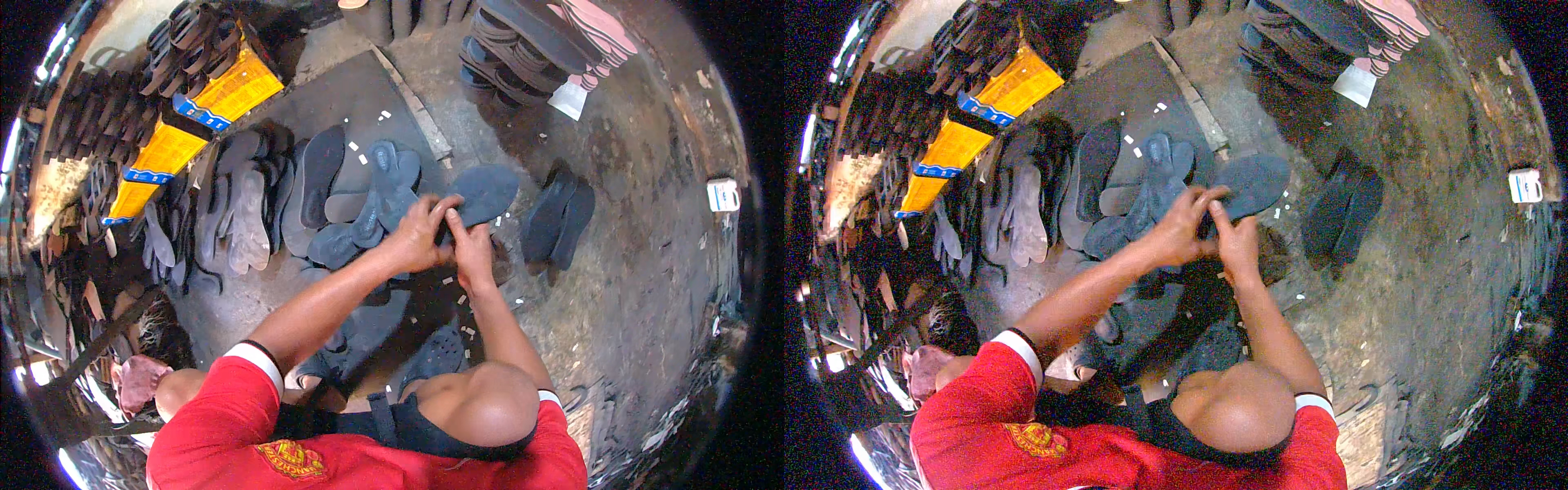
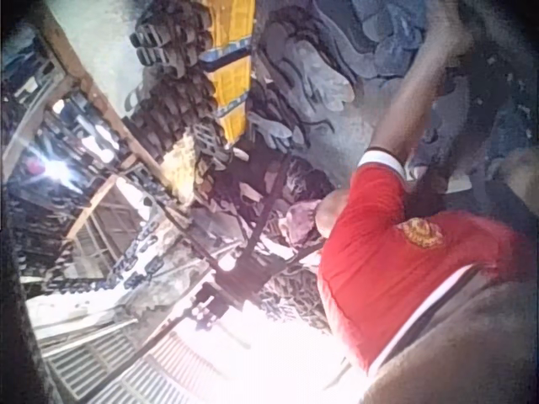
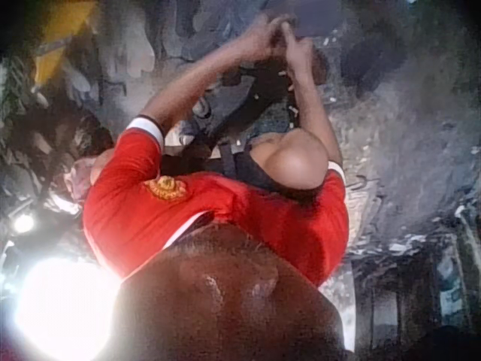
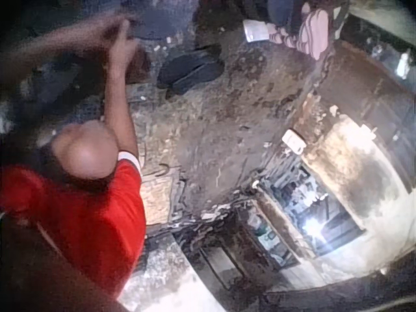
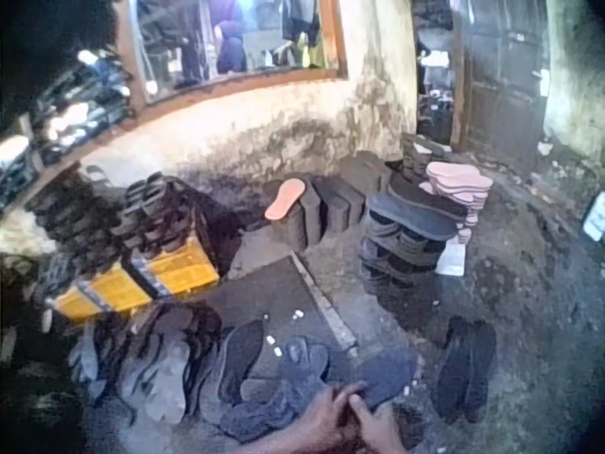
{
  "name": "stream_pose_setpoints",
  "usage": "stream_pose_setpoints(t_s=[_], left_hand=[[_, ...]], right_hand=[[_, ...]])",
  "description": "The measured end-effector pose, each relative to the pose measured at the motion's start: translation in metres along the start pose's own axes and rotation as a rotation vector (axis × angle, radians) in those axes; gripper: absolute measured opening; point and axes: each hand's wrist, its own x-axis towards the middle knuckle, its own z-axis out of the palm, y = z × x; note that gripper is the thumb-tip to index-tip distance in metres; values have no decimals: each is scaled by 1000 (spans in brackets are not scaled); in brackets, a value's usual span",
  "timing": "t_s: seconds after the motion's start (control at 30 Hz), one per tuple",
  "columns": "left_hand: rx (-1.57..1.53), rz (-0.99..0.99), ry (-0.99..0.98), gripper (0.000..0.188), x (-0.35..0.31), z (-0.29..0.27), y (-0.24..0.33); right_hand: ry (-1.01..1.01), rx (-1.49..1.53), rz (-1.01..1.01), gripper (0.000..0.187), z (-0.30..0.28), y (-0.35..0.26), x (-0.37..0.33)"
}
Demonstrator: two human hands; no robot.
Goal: The person sits on the floor and repeatedly picks up black slippers, aligns them, and stacks them into a pile. The person handles the slippers one at a time, occasionally adjusting the stack.
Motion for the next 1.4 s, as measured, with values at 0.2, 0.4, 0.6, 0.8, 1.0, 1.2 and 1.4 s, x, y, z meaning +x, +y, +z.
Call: stream_pose_setpoints(t_s=[0.2,0.4,0.6,0.8,1.0,1.2,1.4], left_hand=[[231,-795,318,131,26,1,-39],[514,-837,78,114,14,-68,-49],[398,-448,254,80,-25,-29,-112],[-79,-455,377,37,-27,1,-21],[236,-337,395,72,-76,9,-52],[476,-553,325,90,-87,-31,-53],[-682,-505,349,37,-35,48,38]], right_hand=[[191,-258,-483,39,-38,64,16],[145,-959,-324,52,-46,9,2],[-69,-717,-175,49,-33,42,31],[-402,500,143,49,-39,6,-14],[173,10,-356,73,-16,36,-36],[-95,-199,-230,45,-62,33,-39],[-365,120,-174,63,-76,0,-69]])
